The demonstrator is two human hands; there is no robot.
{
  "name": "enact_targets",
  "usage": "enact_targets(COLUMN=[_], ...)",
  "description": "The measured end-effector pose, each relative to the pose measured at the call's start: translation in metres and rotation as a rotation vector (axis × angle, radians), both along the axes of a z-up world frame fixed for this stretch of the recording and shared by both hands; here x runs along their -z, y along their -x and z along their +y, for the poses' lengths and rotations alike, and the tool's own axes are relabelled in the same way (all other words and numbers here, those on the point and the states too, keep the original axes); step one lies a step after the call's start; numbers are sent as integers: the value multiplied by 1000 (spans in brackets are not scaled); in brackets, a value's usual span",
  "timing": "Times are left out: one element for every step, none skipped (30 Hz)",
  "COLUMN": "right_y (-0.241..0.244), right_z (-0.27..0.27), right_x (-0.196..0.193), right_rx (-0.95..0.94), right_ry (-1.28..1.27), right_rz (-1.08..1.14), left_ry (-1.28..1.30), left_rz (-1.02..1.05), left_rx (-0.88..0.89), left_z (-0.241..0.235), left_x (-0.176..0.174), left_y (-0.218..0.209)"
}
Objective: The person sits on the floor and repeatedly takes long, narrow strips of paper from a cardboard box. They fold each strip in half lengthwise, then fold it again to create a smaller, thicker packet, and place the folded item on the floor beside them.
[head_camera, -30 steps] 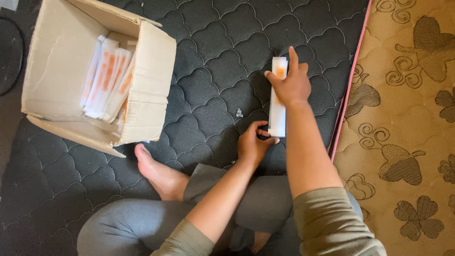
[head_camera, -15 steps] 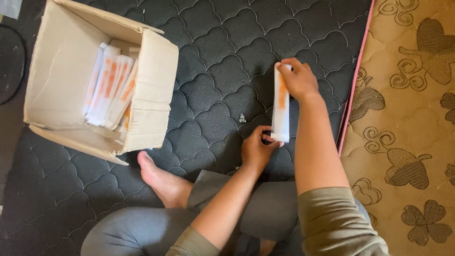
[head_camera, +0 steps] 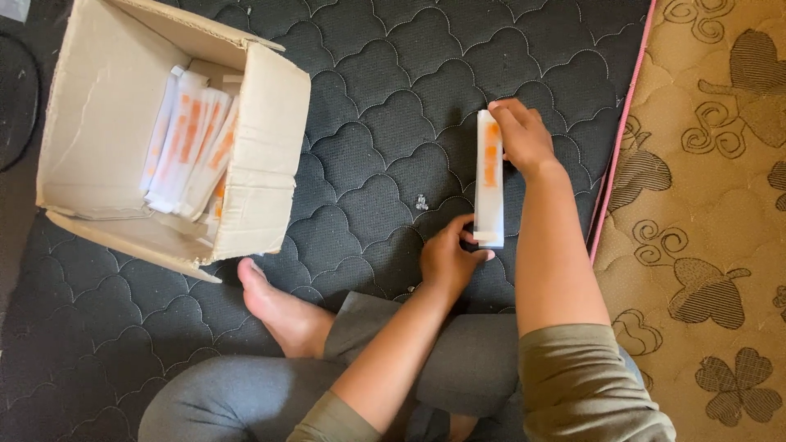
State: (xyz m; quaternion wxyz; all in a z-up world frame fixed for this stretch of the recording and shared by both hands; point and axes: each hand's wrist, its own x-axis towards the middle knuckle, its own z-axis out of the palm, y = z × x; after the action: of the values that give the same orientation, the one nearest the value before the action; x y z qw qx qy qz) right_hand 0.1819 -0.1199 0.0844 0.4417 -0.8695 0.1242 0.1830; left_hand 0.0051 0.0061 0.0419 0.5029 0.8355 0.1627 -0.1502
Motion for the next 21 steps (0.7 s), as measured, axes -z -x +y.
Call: enact_targets(right_y=[-2, -4, -6, -5, -4, -3, -5, -6, -7, -6, -5, -4, -6, -9, -12, -12, -13, -13, -11, -9, -6], right_z=[-1, -2, -3, -3, -3, -2, -2, -3, -3, -3, -2, -1, -4, -5, -7, -6, -5, -4, -2, -1, 1], right_x=[4, 8, 12, 10, 8, 6, 8, 10, 12, 9, 6, 3, 8, 12, 17, 13, 10, 7, 1, -5, -11], right_rx=[0, -18, -36, -36, -42, -48, -49, -51, -53, -53, -63, -72, -71, -82, -93, -93, -84, -77, -78, -61, -43], right_ry=[0, 16, 33, 33, 31, 29, 29, 39, 49, 50, 57, 65, 65, 77, 90, 90, 83, 77, 78, 41, 3], right_rz=[0, 0, 1, 1, -6, -14, -14, -11, -8, -7, -12, -17, -16, -16, -16, -15, -12, -9, -9, -4, 0], left_ry=[0, 0, -1, 0, -28, -56, -56, -71, -85, -85, -90, -95, -95, -79, -62, -62, -88, -114, -113, -125, -136], left_rz=[0, -16, -32, -32, -44, -57, -58, -59, -61, -60, -54, -48, -47, -72, -98, -98, -92, -85, -85, -91, -97], left_rx=[0, 26, 53, 53, 53, 52, 52, 63, 75, 75, 73, 71, 72, 69, 66, 66, 103, 139, 138, 147, 156], left_z=[0, 1, 1, 0, -1, -1, 0, 0, 0, 0, 0, 0, 0, 0, -1, 0, 0, 1, 0, 0, 0], left_x=[-3, -6, -8, -9, -9, -9, -11, -14, -16, -13, -10, -7, -11, -14, -18, -16, -13, -10, -6, -2, 2], left_y=[-1, -2, -2, -3, -3, -4, -4, -4, -4, -4, -4, -4, -3, -3, -3, -2, -2, -2, -2, -2, -1])
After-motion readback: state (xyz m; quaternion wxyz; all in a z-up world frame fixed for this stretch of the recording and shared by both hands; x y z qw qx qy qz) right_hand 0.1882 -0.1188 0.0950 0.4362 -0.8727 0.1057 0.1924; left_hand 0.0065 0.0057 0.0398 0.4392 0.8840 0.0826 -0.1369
